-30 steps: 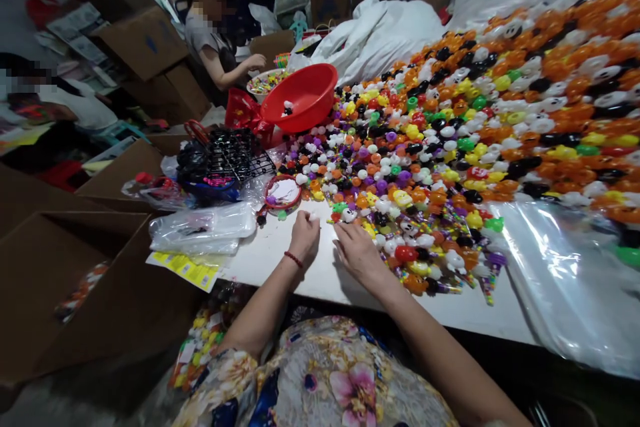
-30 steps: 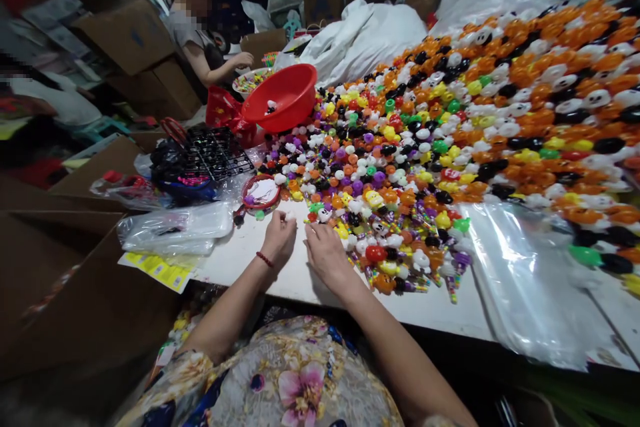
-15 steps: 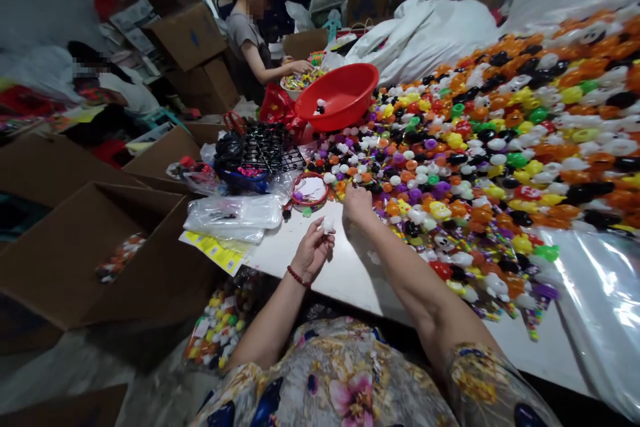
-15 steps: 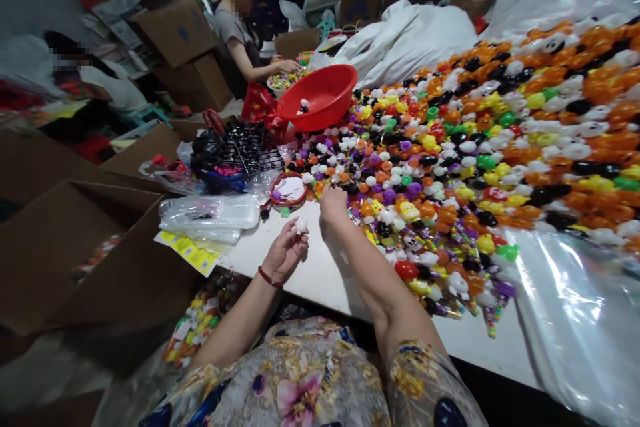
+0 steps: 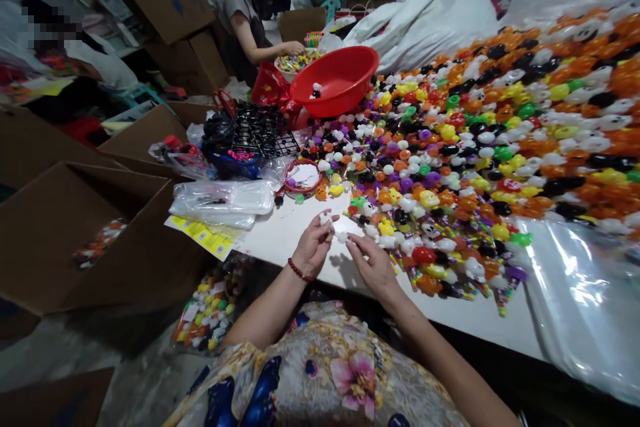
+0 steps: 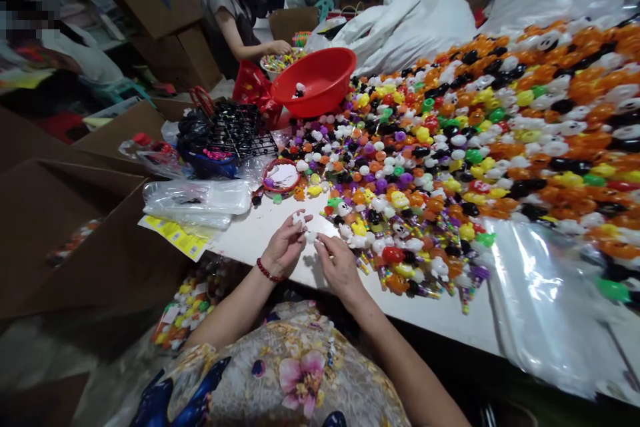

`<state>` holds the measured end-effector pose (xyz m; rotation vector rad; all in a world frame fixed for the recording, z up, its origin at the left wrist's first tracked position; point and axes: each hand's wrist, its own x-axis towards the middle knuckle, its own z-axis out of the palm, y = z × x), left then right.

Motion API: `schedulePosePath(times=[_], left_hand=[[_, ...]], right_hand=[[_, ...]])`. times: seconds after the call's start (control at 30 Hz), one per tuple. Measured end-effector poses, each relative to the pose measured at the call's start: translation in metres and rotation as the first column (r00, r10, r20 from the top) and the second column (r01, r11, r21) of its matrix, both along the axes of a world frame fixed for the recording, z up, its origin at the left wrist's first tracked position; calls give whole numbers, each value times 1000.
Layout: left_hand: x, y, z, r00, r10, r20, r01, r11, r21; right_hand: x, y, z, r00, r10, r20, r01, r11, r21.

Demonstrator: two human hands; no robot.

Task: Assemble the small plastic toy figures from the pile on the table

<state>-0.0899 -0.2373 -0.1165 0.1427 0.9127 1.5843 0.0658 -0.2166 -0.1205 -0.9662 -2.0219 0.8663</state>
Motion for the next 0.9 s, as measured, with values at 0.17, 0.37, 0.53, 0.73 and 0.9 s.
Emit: schedulePosePath(times=[0.17,0.37,0.53,0.73,0.9], left_hand=[[23,-2,4,997,-36,65,38,999,-33],[36,-10,4,994,-105,9,104,994,16],[37,-13,4,994,-111,-7,112,993,33],[40,-17,3,990,-130,-62,132,991,37],[40,-21,0,924,-155,-349,163,987,-6]], right_hand=[[13,-13,-7,997,-71,5,69,988,141],[23,-10,-4,990,-135,43,119,959,258],[27,-11,1,987,-139,82,102,929,356],[29,-15,2,974,-134,183,55,923,381],[29,-11,-1,991,-88,102,58,963,263]])
